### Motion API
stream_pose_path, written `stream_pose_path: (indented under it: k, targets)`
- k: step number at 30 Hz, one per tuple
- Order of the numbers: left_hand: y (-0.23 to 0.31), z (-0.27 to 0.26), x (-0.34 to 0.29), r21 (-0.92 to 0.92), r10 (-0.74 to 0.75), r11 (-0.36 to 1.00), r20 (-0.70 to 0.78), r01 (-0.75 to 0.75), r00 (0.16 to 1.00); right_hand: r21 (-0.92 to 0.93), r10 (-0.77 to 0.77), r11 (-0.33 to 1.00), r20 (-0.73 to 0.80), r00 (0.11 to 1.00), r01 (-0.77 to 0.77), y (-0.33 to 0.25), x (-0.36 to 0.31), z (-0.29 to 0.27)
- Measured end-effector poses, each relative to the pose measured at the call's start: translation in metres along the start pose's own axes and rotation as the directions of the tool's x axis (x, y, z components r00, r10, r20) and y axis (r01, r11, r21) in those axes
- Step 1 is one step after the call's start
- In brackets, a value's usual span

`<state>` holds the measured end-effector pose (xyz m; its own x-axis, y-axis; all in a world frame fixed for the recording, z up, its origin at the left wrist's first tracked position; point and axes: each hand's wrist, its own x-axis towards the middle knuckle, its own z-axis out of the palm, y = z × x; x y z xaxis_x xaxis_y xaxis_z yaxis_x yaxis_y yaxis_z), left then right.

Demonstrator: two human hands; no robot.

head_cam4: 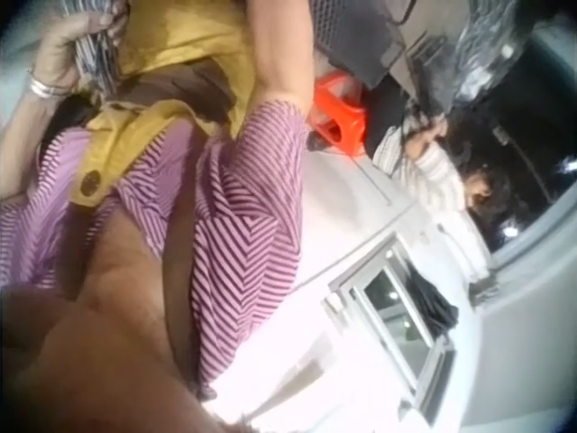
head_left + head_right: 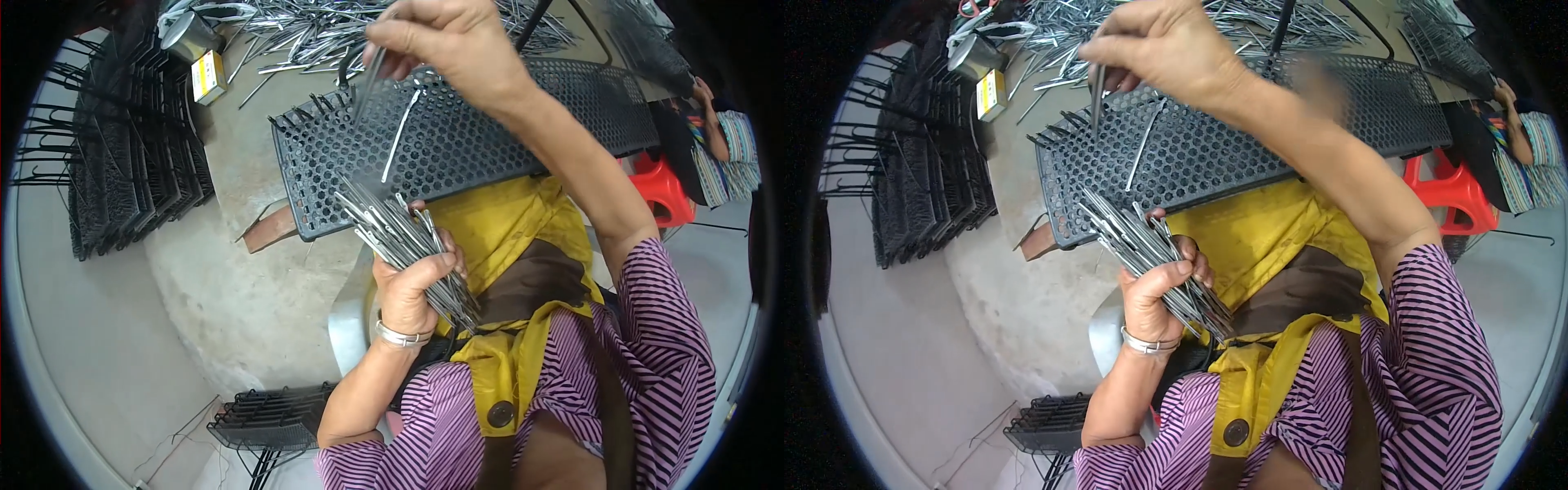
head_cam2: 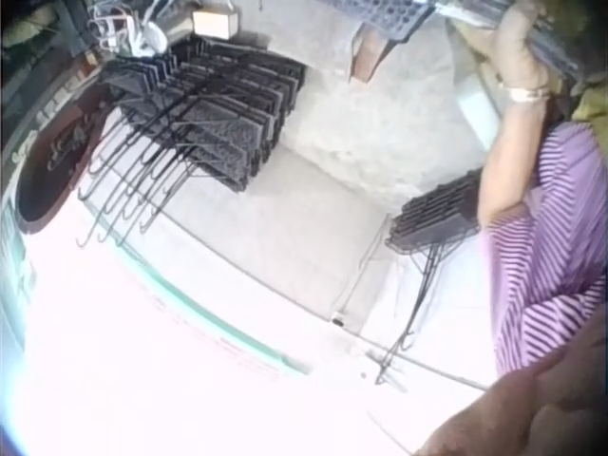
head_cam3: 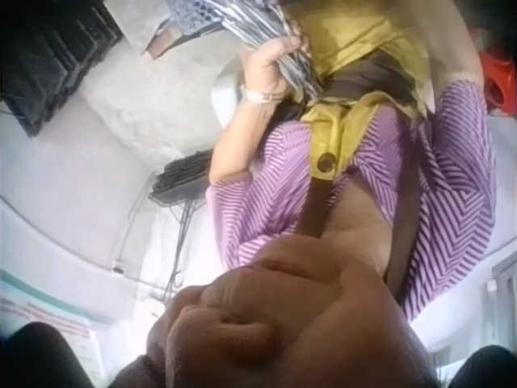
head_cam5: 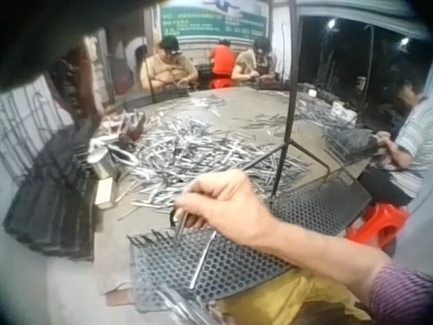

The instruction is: Manually inserting metal hooks or pins into the perforations of a black metal mesh grid.

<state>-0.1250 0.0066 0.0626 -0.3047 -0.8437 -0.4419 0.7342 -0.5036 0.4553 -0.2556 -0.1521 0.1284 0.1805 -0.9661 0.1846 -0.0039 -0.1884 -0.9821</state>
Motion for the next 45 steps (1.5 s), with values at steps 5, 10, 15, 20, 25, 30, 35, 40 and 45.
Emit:
stream_pose_path:
  k: [5, 10, 15, 20, 25, 30, 35, 40, 45]
  targets:
    - [-0.001, 0.000, 0.001, 0.035, -0.021, 0.999, -0.005, 0.021, 1.000, -0.184, -0.330, 0.921, 0.103, 0.938, 0.344, 0.019, 0.005, 0.040]
    - [0.001, 0.004, 0.000, 0.033, -0.025, 0.999, -0.013, 0.025, 1.000, -0.378, -0.522, 0.731, 0.229, 0.822, 0.569, 0.035, 0.018, 0.057]
    - [0.003, 0.004, 0.000, 0.033, -0.034, 0.999, -0.019, 0.034, 0.999, -0.376, -0.602, 0.658, 0.258, 0.756, 0.652, 0.039, 0.021, 0.067]
    - [0.003, 0.001, 0.001, 0.031, -0.039, 0.999, -0.014, 0.039, 0.999, -0.304, -0.488, 0.786, 0.230, 0.842, 0.539, 0.039, 0.024, 0.069]
    - [0.003, 0.003, 0.001, 0.036, -0.048, 0.998, -0.016, 0.048, 0.999, -0.554, -0.384, 0.701, 0.240, 0.892, 0.450, 0.037, 0.027, 0.074]
    - [0.003, 0.004, 0.001, -0.028, -0.031, 0.999, -0.023, 0.030, 0.999, -0.715, -0.312, 0.529, 0.337, 0.888, 0.457, 0.029, 0.033, 0.080]
    - [0.001, 0.003, 0.003, -0.006, -0.035, 0.999, -0.011, 0.035, 0.999, -0.745, -0.177, 0.344, 0.546, 0.819, 0.571, 0.009, 0.043, 0.080]
    - [0.001, 0.001, 0.003, -0.003, -0.036, 0.999, -0.036, 0.036, 0.999, -0.731, -0.081, 0.273, 0.631, 0.772, 0.626, 0.010, 0.044, 0.089]
    - [-0.002, 0.000, 0.004, -0.002, -0.011, 1.000, 0.003, 0.011, 1.000, -0.714, -0.371, 0.286, 0.533, 0.761, 0.639, 0.016, 0.021, 0.042]
